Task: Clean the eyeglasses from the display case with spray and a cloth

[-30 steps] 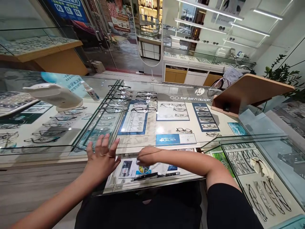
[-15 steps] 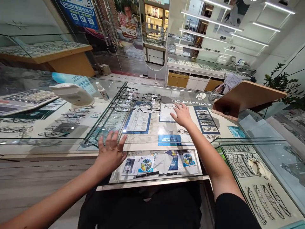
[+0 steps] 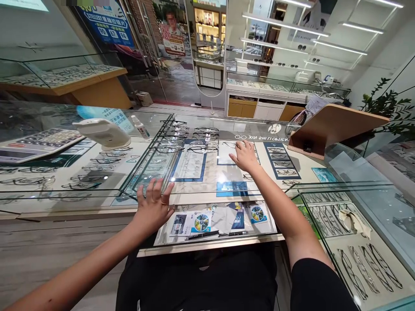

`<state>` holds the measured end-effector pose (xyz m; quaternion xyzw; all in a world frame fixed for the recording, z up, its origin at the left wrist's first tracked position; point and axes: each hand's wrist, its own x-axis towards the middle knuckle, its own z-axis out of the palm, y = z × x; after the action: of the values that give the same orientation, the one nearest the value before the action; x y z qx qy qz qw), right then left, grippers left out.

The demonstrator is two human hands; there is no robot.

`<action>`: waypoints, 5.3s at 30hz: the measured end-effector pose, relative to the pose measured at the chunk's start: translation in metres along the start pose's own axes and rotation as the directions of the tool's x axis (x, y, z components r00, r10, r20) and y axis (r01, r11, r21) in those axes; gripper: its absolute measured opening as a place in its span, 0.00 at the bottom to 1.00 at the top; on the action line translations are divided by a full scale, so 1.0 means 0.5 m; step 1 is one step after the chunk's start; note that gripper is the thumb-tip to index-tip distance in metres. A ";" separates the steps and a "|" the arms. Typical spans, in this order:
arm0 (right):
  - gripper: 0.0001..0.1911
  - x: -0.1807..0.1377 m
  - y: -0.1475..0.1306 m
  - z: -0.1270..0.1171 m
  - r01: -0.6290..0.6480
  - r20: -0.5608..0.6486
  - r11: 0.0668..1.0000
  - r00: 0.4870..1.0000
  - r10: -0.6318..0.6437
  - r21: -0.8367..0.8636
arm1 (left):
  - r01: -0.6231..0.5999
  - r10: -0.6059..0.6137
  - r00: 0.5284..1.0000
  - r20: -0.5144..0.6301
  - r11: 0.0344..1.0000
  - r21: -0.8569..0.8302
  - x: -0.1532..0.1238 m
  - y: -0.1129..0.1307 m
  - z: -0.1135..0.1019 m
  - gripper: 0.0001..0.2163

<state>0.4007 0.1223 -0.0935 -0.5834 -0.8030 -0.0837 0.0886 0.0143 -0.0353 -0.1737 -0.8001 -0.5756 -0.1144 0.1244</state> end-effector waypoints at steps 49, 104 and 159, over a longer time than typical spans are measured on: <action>0.41 -0.121 0.225 0.318 -0.158 0.458 0.987 0.874 0.159 -0.042 | -0.001 -0.002 1.000 -0.030 0.996 -0.091 -0.001 -0.006 -0.003 0.33; 0.18 0.101 -0.245 -0.154 0.333 0.152 0.939 0.927 -0.343 0.086 | 0.051 -0.047 0.974 0.222 0.999 -0.011 0.006 -0.002 -0.014 0.42; 0.39 -0.123 -0.097 0.266 0.106 0.543 0.994 0.836 -0.071 -0.033 | 0.034 -0.027 0.985 0.173 0.999 -0.038 0.008 0.009 -0.042 0.37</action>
<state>0.3673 0.0823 -0.2388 -0.5482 -0.8183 0.0556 -0.1637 0.0188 -0.0399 -0.1529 -0.8005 -0.5939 -0.0583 0.0562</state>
